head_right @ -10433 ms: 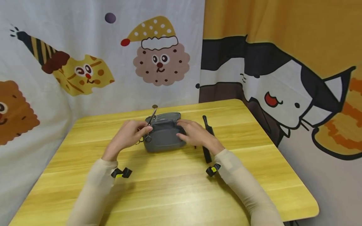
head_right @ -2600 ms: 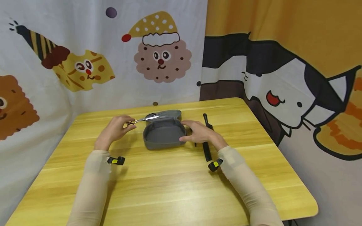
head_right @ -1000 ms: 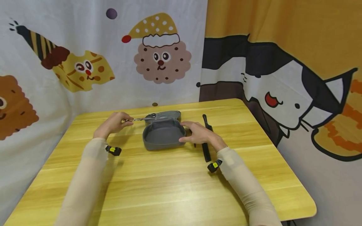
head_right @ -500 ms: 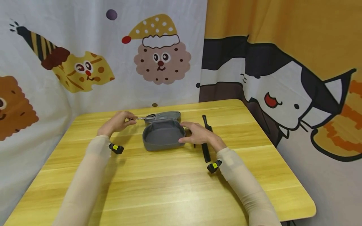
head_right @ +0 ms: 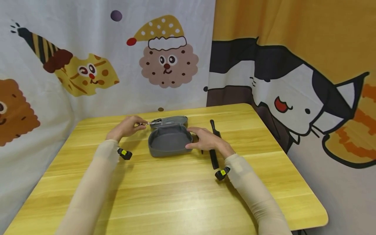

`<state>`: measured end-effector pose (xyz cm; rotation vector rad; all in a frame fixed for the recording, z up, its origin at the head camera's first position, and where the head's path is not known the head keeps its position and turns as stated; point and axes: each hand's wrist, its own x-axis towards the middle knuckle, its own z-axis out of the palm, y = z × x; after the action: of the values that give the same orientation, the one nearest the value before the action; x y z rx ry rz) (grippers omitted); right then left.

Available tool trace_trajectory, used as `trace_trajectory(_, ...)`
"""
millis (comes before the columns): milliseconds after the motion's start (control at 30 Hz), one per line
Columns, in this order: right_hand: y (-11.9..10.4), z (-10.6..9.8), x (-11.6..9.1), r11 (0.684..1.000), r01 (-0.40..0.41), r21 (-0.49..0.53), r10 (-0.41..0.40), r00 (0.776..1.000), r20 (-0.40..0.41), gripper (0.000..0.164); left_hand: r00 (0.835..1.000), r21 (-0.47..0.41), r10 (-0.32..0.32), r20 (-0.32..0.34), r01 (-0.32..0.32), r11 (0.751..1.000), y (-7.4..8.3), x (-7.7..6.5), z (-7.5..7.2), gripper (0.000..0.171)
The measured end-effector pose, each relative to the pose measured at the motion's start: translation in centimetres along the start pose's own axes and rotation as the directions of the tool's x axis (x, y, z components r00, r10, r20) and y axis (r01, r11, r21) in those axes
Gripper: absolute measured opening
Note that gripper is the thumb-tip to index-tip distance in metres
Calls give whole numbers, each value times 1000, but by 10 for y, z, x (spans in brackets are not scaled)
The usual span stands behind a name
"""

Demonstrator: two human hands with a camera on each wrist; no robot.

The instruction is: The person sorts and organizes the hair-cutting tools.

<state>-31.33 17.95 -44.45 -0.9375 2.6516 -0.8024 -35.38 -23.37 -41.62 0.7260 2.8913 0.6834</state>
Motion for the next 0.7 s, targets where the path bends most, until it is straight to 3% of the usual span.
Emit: trace_trajectory(700,1,2,2,1000,-15,7,15,1000,1,88,998,-13,39,45,-39,999,7,20,5,39)
